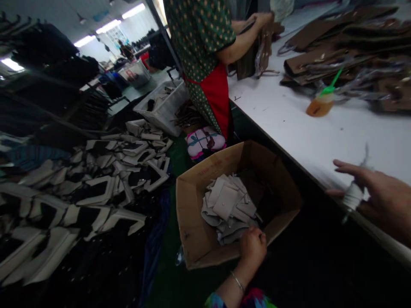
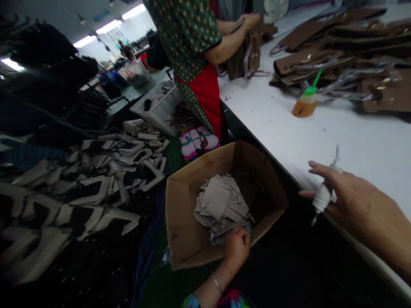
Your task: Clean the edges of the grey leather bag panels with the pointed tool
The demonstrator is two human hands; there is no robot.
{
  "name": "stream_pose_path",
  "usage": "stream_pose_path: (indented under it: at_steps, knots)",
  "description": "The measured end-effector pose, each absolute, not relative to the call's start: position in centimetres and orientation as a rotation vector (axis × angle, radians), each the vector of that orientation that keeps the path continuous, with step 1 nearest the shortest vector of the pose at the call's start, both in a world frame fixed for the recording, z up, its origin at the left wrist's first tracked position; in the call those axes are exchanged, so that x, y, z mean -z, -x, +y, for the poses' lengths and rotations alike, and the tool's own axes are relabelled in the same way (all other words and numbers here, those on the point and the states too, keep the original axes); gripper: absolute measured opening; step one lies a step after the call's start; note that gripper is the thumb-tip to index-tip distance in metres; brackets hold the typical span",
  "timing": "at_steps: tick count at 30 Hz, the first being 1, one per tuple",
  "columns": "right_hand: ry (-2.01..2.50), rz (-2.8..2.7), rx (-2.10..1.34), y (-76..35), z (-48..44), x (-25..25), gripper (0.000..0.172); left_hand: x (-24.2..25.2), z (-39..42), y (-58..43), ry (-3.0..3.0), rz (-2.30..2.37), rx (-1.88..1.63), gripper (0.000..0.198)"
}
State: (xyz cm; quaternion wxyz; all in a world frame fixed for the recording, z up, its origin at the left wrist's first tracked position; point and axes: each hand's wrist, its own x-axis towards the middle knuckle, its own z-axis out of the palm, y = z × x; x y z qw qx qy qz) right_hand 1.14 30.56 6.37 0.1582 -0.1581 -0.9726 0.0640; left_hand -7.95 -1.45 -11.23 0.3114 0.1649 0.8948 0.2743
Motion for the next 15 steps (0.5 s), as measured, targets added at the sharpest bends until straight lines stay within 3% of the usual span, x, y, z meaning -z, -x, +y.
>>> stream_pose_path:
  at_steps: [8,15]
  knots:
    - [0.369,-2.867,-0.300,5.3,33.6,-2.6,0.078,11.9,-1.2,8.6,-0.270,2.087,-0.681,0.021]
    - [0.367,-2.840,-0.287,5.4,32.9,-2.4,0.074,15.9,-3.5,17.3,0.026,1.848,-0.761,0.023]
